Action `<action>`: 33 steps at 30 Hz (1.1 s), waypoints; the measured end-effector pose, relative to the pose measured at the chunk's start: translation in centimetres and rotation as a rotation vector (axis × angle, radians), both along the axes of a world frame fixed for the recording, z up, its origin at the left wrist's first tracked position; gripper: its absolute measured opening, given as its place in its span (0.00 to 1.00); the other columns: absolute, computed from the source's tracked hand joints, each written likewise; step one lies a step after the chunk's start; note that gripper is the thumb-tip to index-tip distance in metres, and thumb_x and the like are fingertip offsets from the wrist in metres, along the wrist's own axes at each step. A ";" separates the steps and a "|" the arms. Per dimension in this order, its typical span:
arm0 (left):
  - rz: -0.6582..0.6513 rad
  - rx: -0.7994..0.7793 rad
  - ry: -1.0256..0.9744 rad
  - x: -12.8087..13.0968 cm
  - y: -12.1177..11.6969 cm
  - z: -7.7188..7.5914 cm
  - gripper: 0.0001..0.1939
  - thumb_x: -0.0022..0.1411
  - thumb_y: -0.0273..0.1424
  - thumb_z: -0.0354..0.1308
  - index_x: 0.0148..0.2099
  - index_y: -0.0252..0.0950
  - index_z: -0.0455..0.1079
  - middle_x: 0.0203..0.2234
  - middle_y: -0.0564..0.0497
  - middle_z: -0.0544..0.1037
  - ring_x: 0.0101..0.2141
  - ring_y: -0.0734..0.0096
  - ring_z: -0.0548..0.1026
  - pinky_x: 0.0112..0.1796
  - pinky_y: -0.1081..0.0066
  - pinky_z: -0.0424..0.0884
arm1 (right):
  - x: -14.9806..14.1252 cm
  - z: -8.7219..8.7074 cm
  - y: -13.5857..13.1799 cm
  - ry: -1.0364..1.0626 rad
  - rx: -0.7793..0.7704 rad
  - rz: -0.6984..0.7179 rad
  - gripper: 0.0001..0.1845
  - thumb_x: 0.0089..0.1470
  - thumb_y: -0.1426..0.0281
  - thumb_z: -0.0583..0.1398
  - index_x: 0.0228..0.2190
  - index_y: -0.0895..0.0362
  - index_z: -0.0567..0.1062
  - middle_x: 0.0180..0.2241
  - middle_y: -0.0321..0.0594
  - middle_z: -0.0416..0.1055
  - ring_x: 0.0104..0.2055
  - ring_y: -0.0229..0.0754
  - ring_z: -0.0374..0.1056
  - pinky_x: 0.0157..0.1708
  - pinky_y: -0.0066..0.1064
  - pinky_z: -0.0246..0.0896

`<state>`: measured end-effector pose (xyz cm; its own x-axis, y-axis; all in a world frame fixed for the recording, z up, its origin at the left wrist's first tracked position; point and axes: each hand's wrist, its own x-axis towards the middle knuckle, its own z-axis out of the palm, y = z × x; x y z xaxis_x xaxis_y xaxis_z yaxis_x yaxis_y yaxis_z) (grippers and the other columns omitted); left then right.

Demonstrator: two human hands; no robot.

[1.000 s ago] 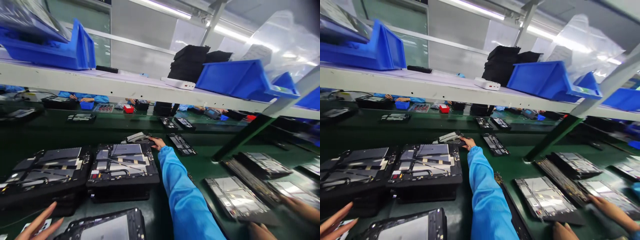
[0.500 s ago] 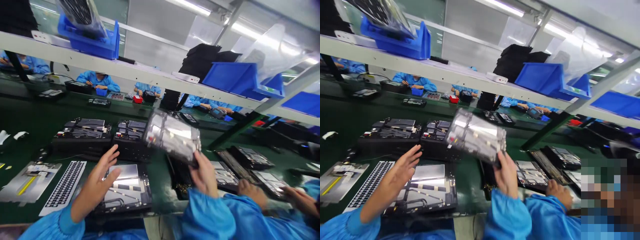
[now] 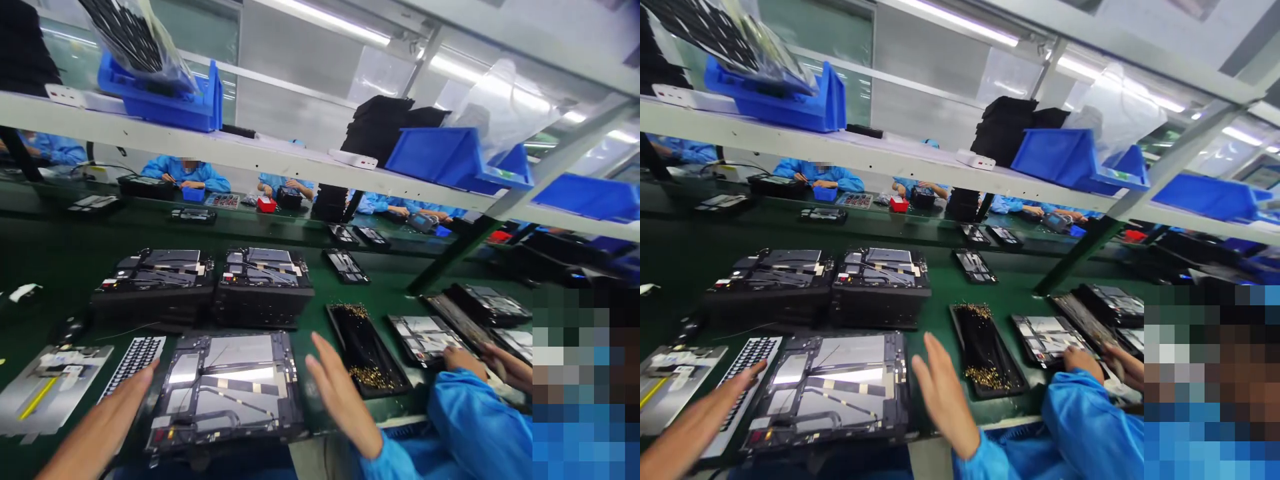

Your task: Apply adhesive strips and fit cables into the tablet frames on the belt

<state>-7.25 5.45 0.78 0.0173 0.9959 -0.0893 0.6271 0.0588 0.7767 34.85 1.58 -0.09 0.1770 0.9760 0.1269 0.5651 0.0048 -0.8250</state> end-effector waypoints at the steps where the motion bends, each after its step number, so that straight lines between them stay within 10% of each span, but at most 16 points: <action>1: -0.008 -0.115 -0.050 -0.5 1.9 0.9 0.31 0.67 0.55 0.44 0.63 0.47 0.68 0.64 0.53 0.70 0.67 0.53 0.60 0.69 0.50 0.46 | 1.5 0.5 2.1 0.002 0.035 -0.013 0.31 0.65 0.55 0.54 0.65 0.50 0.64 0.65 0.44 0.63 0.68 0.51 0.59 0.68 0.47 0.52; 3: -0.084 -0.316 -0.182 -0.3 5.6 3.0 0.31 0.62 0.56 0.51 0.59 0.46 0.72 0.64 0.56 0.68 0.70 0.51 0.54 0.70 0.50 0.42 | 3.8 0.7 6.5 -0.021 0.030 0.010 0.29 0.62 0.60 0.57 0.62 0.50 0.67 0.57 0.46 0.73 0.59 0.51 0.70 0.62 0.46 0.62; 7: -0.258 -0.599 -0.326 2.7 11.3 5.3 0.28 0.52 0.50 0.58 0.49 0.38 0.79 0.54 0.48 0.79 0.61 0.47 0.70 0.63 0.55 0.64 | 3.5 -1.7 13.1 -0.079 0.014 0.074 0.34 0.39 0.66 0.71 0.51 0.53 0.77 0.45 0.42 0.79 0.48 0.53 0.74 0.55 0.46 0.67; 14: -0.312 -0.806 -0.425 5.6 14.9 2.2 0.39 0.48 0.46 0.57 0.62 0.37 0.70 0.61 0.46 0.71 0.62 0.53 0.69 0.58 0.62 0.71 | -0.6 -6.8 14.1 -0.203 0.066 -0.017 0.33 0.32 0.62 0.76 0.44 0.57 0.80 0.48 0.51 0.77 0.56 0.66 0.65 0.59 0.54 0.57; 21: -0.289 -0.784 -0.400 7.7 16.7 -1.1 0.48 0.46 0.44 0.59 0.68 0.32 0.60 0.69 0.42 0.59 0.68 0.51 0.59 0.65 0.61 0.60 | 0.5 -7.8 15.0 -0.265 0.069 -0.014 0.30 0.37 0.59 0.75 0.44 0.54 0.80 0.46 0.48 0.78 0.55 0.65 0.67 0.58 0.52 0.57; 28: -0.339 -0.563 -0.440 11.5 18.4 -1.8 0.52 0.54 0.41 0.48 0.75 0.29 0.34 0.74 0.47 0.41 0.72 0.67 0.41 0.68 0.68 0.48 | 2.2 -7.8 20.0 -0.326 0.039 -0.055 0.31 0.40 0.57 0.74 0.46 0.56 0.77 0.47 0.51 0.75 0.53 0.63 0.67 0.55 0.51 0.59; 33: -0.367 -0.501 -0.350 12.6 18.5 -2.3 0.49 0.59 0.45 0.47 0.76 0.35 0.34 0.74 0.52 0.32 0.72 0.63 0.32 0.69 0.63 0.41 | 3.2 -7.6 23.2 -0.350 0.032 -0.038 0.36 0.38 0.57 0.75 0.47 0.56 0.73 0.46 0.46 0.73 0.50 0.58 0.69 0.55 0.47 0.61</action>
